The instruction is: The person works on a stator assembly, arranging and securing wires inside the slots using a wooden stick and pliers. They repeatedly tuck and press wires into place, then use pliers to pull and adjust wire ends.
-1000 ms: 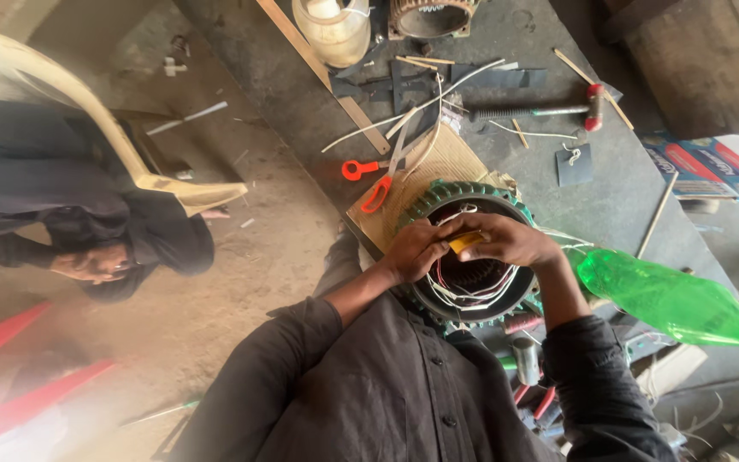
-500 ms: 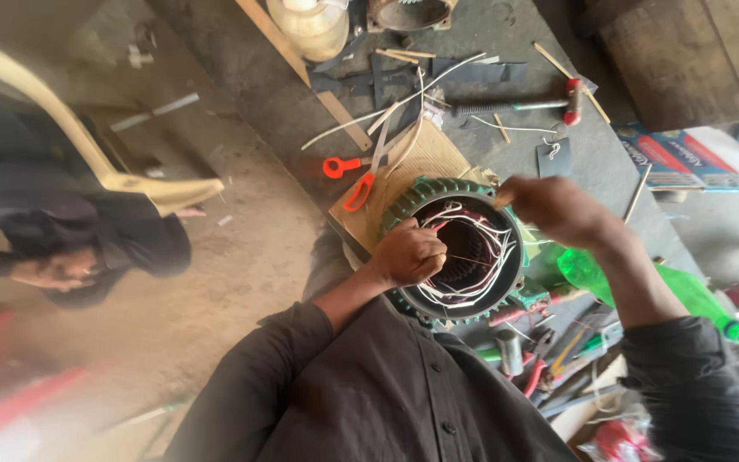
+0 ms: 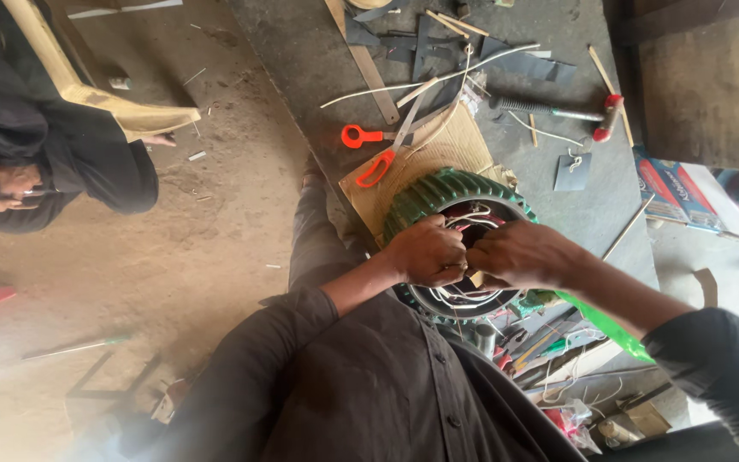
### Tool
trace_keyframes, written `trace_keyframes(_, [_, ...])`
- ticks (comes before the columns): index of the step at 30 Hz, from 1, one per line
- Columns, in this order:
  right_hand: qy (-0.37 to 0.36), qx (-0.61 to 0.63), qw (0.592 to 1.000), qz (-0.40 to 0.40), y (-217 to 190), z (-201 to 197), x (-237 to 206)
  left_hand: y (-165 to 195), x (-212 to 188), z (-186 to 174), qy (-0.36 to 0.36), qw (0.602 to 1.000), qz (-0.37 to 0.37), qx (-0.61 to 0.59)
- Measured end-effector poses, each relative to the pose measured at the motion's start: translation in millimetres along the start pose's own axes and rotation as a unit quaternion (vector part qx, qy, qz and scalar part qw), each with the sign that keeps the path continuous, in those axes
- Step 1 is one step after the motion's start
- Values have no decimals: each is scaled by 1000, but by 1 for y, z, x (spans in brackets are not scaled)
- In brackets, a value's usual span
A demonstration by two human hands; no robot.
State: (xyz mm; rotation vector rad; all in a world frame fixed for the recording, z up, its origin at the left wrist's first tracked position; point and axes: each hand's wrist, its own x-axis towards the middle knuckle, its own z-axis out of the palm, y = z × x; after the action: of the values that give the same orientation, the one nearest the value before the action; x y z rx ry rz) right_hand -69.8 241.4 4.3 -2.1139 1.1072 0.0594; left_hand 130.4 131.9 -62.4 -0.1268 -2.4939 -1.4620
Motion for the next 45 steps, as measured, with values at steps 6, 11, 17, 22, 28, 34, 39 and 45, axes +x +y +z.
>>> trace_keyframes(6, [61, -83, 993, 60, -24, 0, -12, -1, 0, 0, -7, 999, -1, -48])
trace_keyframes(11, [34, 113, 964, 237, -21, -28, -29, 1, -1, -4, -26, 999, 6, -36])
trace_keyframes(17, [24, 259, 862, 435, -15, -50, -53, -1, -2, -2, -44, 999, -20, -20])
trace_keyframes(22, [114, 313, 889, 315, -19, -25, -49, -5, -3, 5, -30, 998, -31, -44])
trace_keyframes(28, [202, 2, 979, 8, -15, 11, -36, -7, -3, 9, -78, 993, -84, -13])
trace_keyframes(34, [218, -110, 970, -10, -7, 32, -19, -10, -2, 11, -33, 997, -60, -46])
trace_keyframes(39, [184, -164, 969, 23, -10, 35, -13, -12, -4, 14, -36, 998, -45, -14])
trace_keyframes(45, [181, -185, 965, 33, -18, 24, -11, -10, -2, 16, -38, 998, -50, -11])
